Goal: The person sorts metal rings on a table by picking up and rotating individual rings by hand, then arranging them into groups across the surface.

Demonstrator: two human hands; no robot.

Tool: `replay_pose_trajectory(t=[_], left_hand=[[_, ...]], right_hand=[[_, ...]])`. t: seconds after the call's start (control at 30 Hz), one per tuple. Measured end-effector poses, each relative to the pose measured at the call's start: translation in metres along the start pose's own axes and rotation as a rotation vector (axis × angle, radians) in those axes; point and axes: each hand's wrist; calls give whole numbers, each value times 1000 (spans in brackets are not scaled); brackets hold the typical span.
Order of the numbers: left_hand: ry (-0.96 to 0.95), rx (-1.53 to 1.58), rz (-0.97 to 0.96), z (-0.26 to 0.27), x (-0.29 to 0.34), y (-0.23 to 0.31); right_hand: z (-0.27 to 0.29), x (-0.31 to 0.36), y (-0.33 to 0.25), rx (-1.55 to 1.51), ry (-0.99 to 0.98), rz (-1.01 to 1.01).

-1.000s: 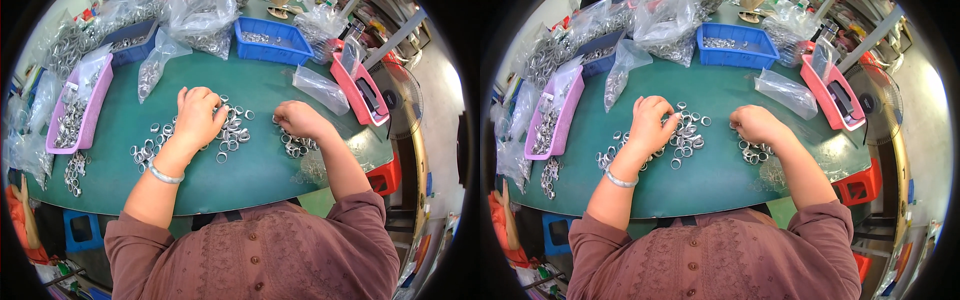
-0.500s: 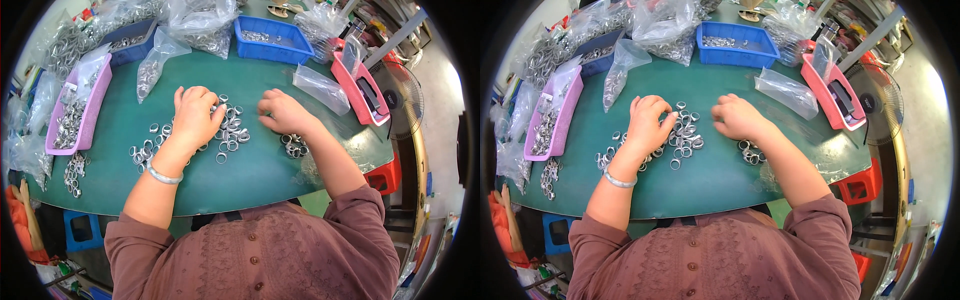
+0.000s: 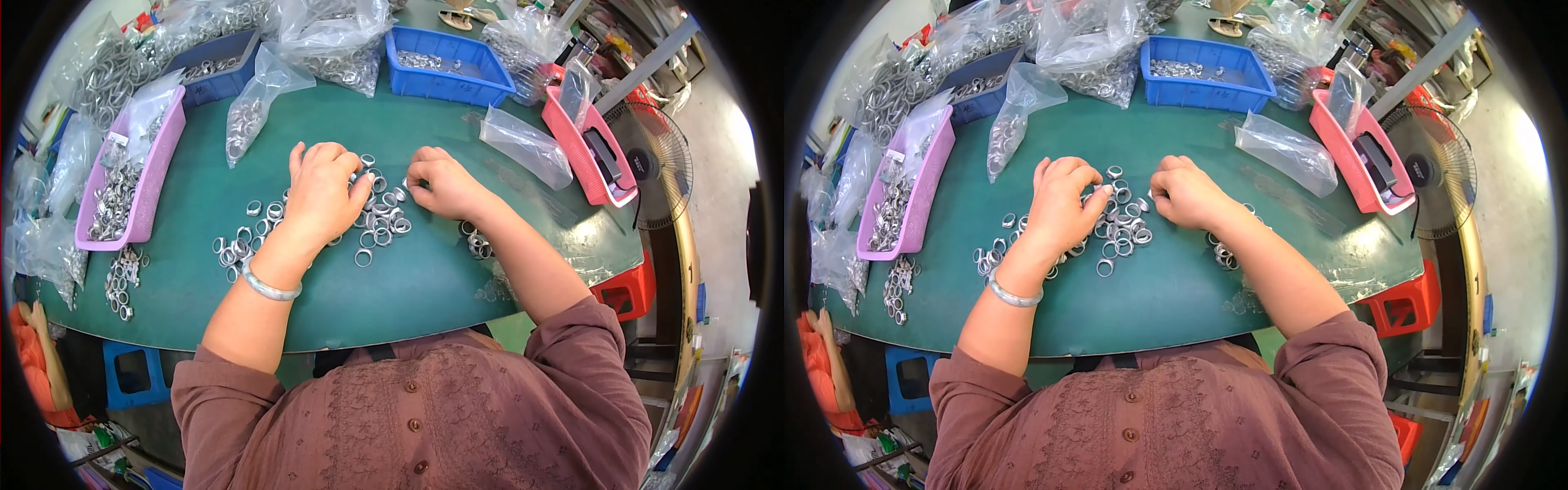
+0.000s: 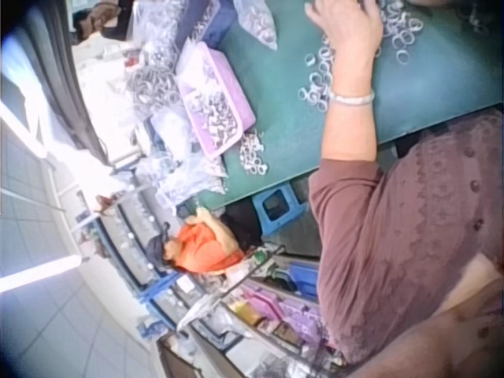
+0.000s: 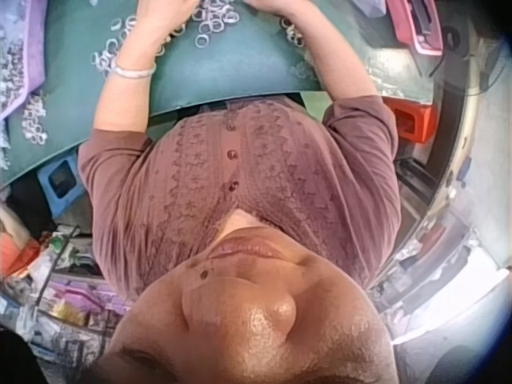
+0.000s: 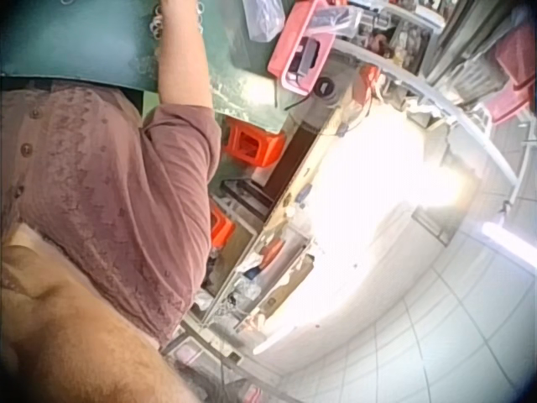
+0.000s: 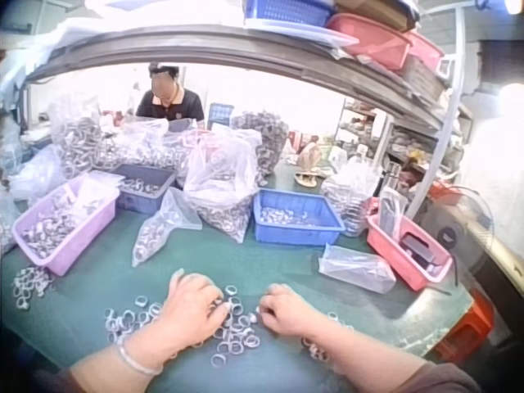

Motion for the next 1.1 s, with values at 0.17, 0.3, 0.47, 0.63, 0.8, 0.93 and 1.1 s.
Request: replay_pose_trajectory(t=[0.17, 0.3, 0.47, 0.63, 0.8, 0.93, 1.1], left_hand=[[-9, -3, 3, 0, 0, -1], [-8, -4, 6, 0, 0, -1], [-5, 6, -8, -1, 0, -1], [-21, -2, -4, -2, 1, -3], [-14, -12, 0, -2, 1, -2], [-24, -10, 1, -2, 1, -1], [-33, -8, 1, -1, 1, 0]], right_hand=[[3, -1, -8, -76, 93, 98], [1, -1, -12, -76, 8, 204], [16, 10, -3, -1, -103, 71], [34, 17, -12, 152, -231, 35], [15, 13, -45, -11, -189, 206], [13, 13, -40, -62, -165, 163], [11, 19, -30, -216, -121, 135]])
Point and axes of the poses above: each hand's wrist, its own x-axis away from the middle knuckle, its own z-axis out of the back of the hand, y = z × x, and after that the axes turned 9 degrees about z, right-handed
